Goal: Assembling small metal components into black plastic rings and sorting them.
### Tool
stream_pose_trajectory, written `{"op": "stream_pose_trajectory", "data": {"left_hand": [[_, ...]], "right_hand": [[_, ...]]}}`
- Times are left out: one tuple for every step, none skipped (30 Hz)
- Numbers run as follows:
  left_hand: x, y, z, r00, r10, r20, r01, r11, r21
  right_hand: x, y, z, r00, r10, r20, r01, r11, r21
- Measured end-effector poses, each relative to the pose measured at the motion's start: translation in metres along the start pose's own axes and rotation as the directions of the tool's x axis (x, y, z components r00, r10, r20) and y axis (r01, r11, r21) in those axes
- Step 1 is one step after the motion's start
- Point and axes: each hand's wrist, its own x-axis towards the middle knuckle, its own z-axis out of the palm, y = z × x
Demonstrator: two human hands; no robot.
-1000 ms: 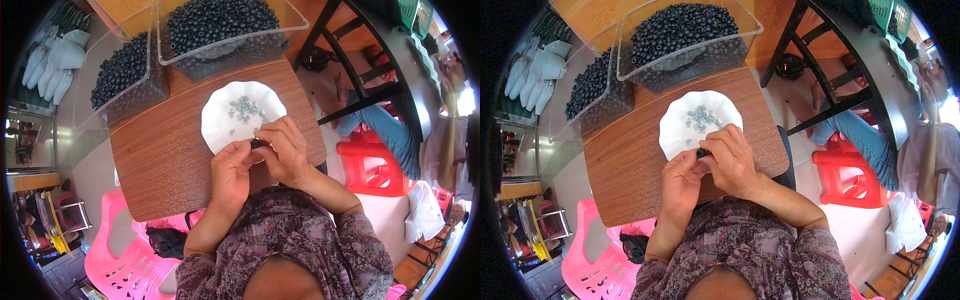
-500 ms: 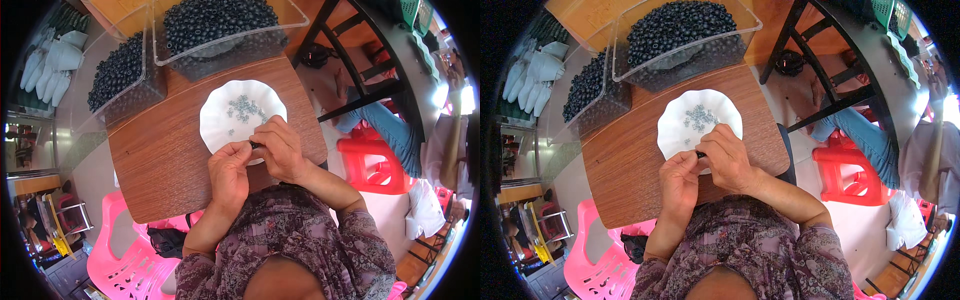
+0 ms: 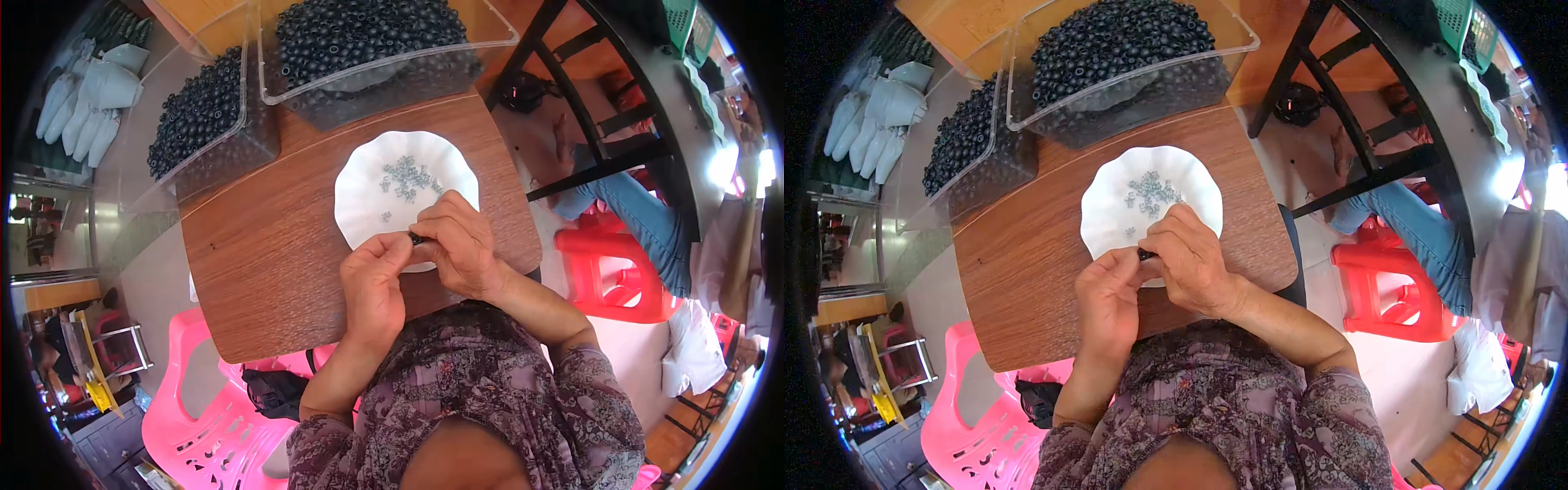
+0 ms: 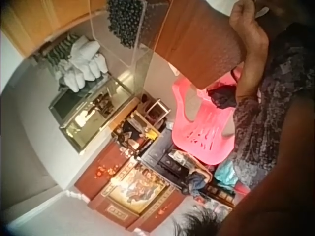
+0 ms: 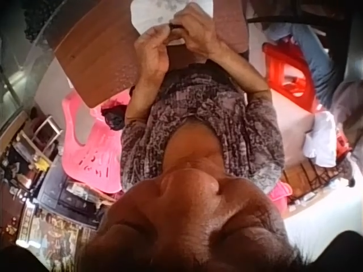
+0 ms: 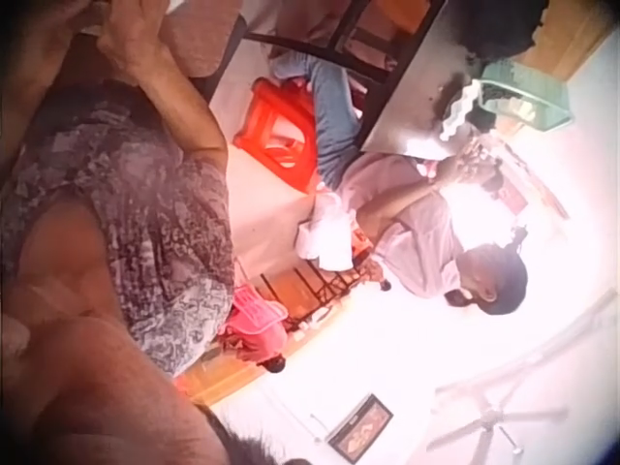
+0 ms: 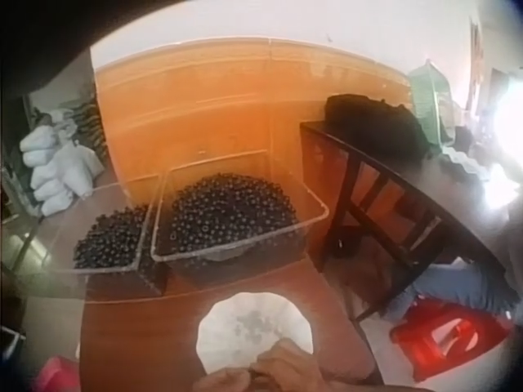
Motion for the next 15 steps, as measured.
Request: {"op": "stream_pose_trajectory", "data": {"left_hand": [[0.0,-0.005,-0.004,0.999,0.031,-0.011,-0.03,0.998,0.055],[-0.001,-0.007,-0.007,0.998,0.062,-0.021,-0.06,0.992,0.11],[-0.004,-0.006,-0.009,0.997,0.068,-0.027,-0.065,0.992,0.107],[-0.007,-0.006,-0.011,0.993,0.112,-0.019,-0.109,0.988,0.113],[-0.009,-0.006,-0.013,0.988,0.156,-0.012,-0.154,0.981,0.118],[-0.012,-0.005,-0.014,0.987,0.158,-0.013,-0.156,0.981,0.115],[-0.016,-0.002,-0.016,0.982,0.191,-0.009,-0.187,0.969,0.163],[-0.019,0.002,-0.018,0.975,0.223,-0.003,-0.217,0.953,0.211],[-0.02,0.009,-0.021,0.962,0.273,0.005,-0.265,0.93,0.255],[-0.02,0.017,-0.025,0.947,0.321,0.013,-0.31,0.903,0.299],[-0.018,0.031,-0.025,0.909,0.414,0.051,-0.403,0.839,0.366],[-0.014,0.045,-0.024,0.855,0.513,0.08,-0.498,0.766,0.407],[-0.008,0.06,-0.024,0.79,0.602,0.113,-0.582,0.681,0.444],[0.0,0.076,-0.025,0.724,0.677,0.135,-0.634,0.575,0.518],[0.006,0.095,-0.025,0.645,0.747,0.163,-0.671,0.451,0.588]], "right_hand": [[0.0,-0.003,0.001,1.0,-0.006,0.006,0.006,0.999,-0.031],[0.0,-0.006,0.002,1.0,-0.012,0.013,0.012,0.998,-0.062],[-0.001,-0.009,0.004,1.0,-0.015,0.017,0.016,0.998,-0.056],[-0.003,-0.013,0.005,1.0,0.005,0.018,-0.004,0.998,-0.063],[-0.004,-0.016,0.006,1.0,0.026,0.018,-0.024,0.997,-0.07],[-0.004,-0.018,0.005,0.999,0.024,0.021,-0.022,0.997,-0.069],[-0.002,-0.022,0.002,0.997,0.056,0.061,-0.056,0.998,-0.006],[0.0,-0.024,0.0,0.991,0.085,0.104,-0.091,0.994,0.055],[0.003,-0.025,-0.003,0.981,0.157,0.114,-0.164,0.985,0.05],[0.005,-0.025,-0.005,0.966,0.229,0.124,-0.236,0.971,0.046],[0.008,-0.023,-0.006,0.948,0.306,0.085,-0.305,0.952,-0.023],[0.011,-0.015,-0.008,0.948,0.307,0.084,-0.306,0.952,-0.026],[0.012,-0.003,-0.009,0.962,0.245,0.122,-0.231,0.966,-0.12],[0.013,0.007,-0.009,0.969,0.186,0.164,-0.149,0.966,-0.212],[0.016,0.012,-0.003,0.965,0.196,0.177,-0.156,0.964,-0.215]]}}
